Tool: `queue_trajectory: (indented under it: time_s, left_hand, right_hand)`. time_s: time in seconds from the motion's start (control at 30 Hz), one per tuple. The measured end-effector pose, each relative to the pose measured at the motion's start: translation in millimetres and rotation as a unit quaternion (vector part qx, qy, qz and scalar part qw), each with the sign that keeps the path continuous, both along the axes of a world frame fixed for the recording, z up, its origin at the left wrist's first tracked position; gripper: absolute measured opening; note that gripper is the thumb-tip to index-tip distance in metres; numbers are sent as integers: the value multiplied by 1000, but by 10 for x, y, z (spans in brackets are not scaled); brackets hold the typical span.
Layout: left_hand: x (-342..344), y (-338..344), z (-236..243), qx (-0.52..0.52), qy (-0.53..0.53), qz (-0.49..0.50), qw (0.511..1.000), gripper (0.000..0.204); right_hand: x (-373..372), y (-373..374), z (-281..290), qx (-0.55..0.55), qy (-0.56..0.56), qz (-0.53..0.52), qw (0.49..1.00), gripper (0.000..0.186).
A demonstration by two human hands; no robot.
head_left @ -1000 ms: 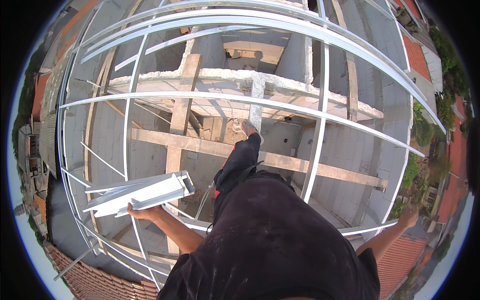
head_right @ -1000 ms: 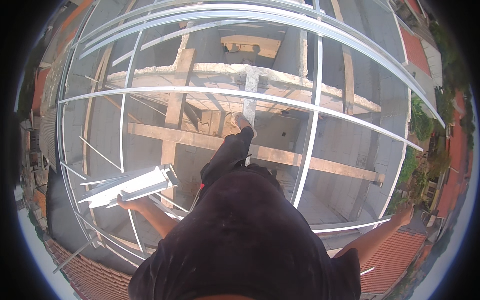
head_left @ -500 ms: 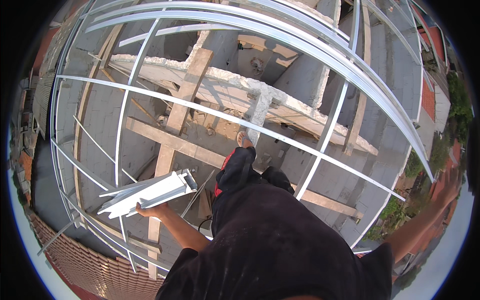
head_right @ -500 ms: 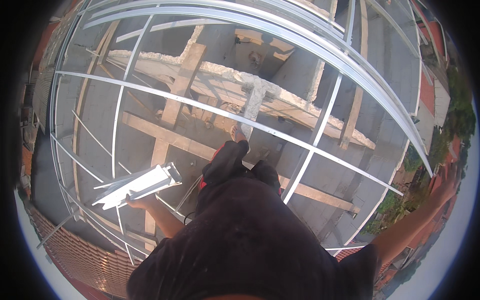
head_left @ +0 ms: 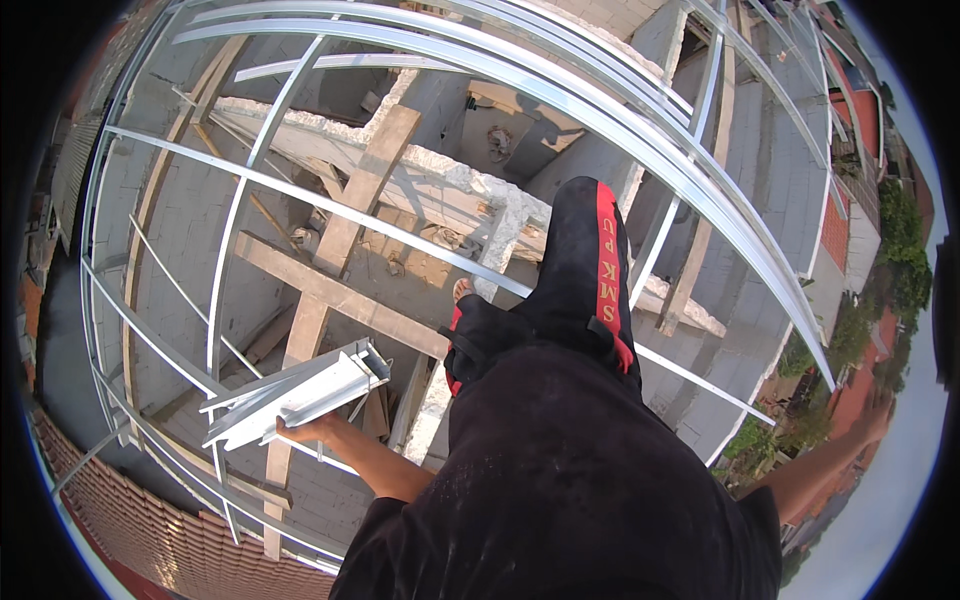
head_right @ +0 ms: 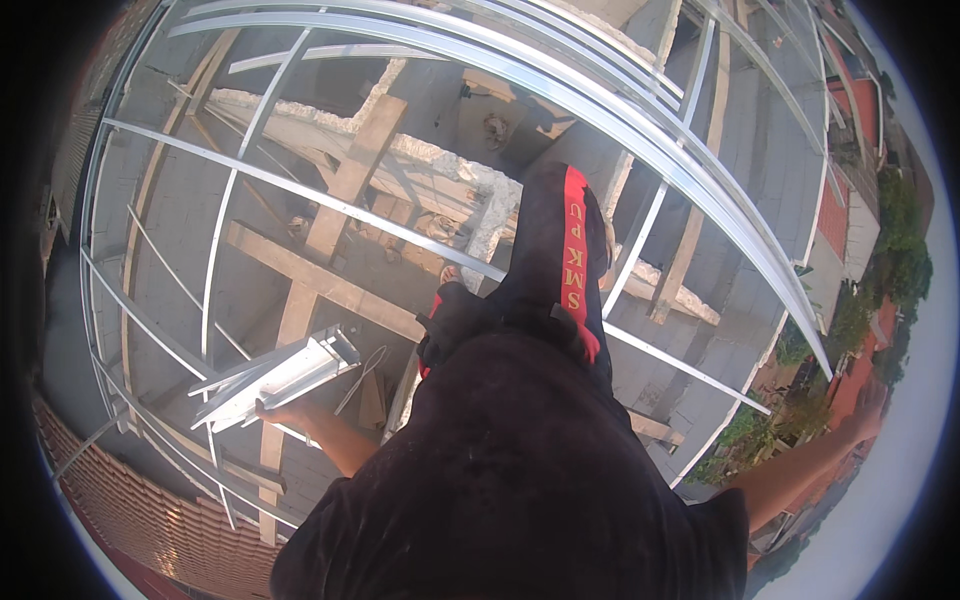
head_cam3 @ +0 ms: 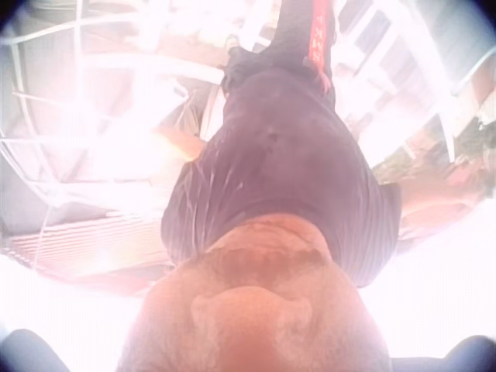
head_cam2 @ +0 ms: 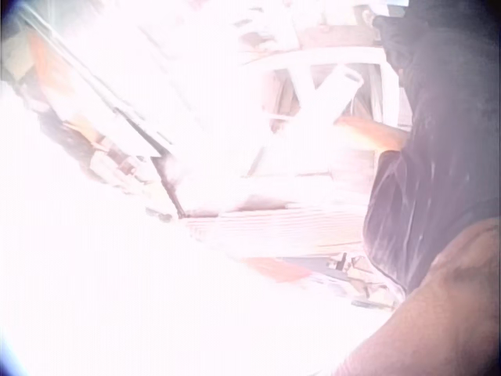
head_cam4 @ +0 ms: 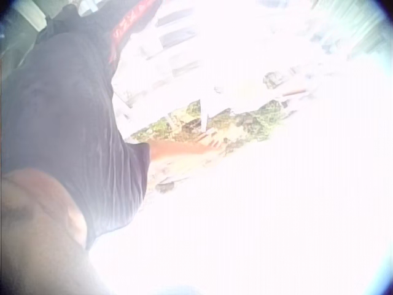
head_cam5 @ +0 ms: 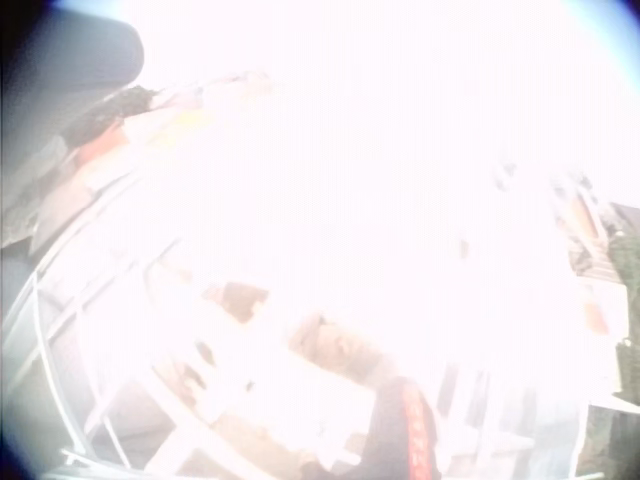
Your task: The person carries long white metal bars across a rooftop structure and places them onto a partially assembled frame. They walk along wooden planks and beams, positioning the bars to form the roof skeleton. Another worker is visible in the background assisting with the frame.
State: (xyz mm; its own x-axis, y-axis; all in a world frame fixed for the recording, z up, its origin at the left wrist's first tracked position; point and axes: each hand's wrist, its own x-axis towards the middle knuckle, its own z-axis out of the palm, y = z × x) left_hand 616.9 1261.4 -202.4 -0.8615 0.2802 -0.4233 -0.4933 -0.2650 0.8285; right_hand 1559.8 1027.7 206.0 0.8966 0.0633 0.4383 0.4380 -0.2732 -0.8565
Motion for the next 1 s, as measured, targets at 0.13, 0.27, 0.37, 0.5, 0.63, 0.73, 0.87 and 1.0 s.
queue_trajectory:
  time_s: [0.13, 0.27, 0.37, 0.5, 0.63, 0.73, 0.87, 1.0]
  left_hand:
    - [67, -155, -243, 16, 35, 32, 999, 73]
    - [304, -304, -417, 53, 3, 86, 995, 75]
    - [648, -290, -350, 36, -8, 154, 987, 76]
    - [1163, -160, 112, 34, 79, 238, 967, 71]
    - [1617, 359, 715, -15, 139, 287, 948, 76]
    - [1788, 645, 1038, 17, 172, 314, 934, 78]
    - [2083, 1170, 1353, -7, 280, 326, 903, 77]
    - [2421, 1468, 1504, 27, 266, 293, 918, 70]
  right_hand:
    - [288, 713, 35, -54, -46, 31, 997, 57]
    - [144, 2216, -549, -41, -27, 66, 997, 61]
    - [475, 3423, -1660, -107, 20, 132, 985, 63]
    - [399, 5363, -3262, -231, 114, 275, 926, 62]
    - [128, 6787, -5203, -425, 21, 432, 795, 69]
    - [-330, 7425, -5877, -517, -13, 458, 723, 77]
    - [-529, 7824, -6378, -565, -38, 479, 671, 85]
    - [-302, 8098, -6276, -576, -23, 504, 643, 89]
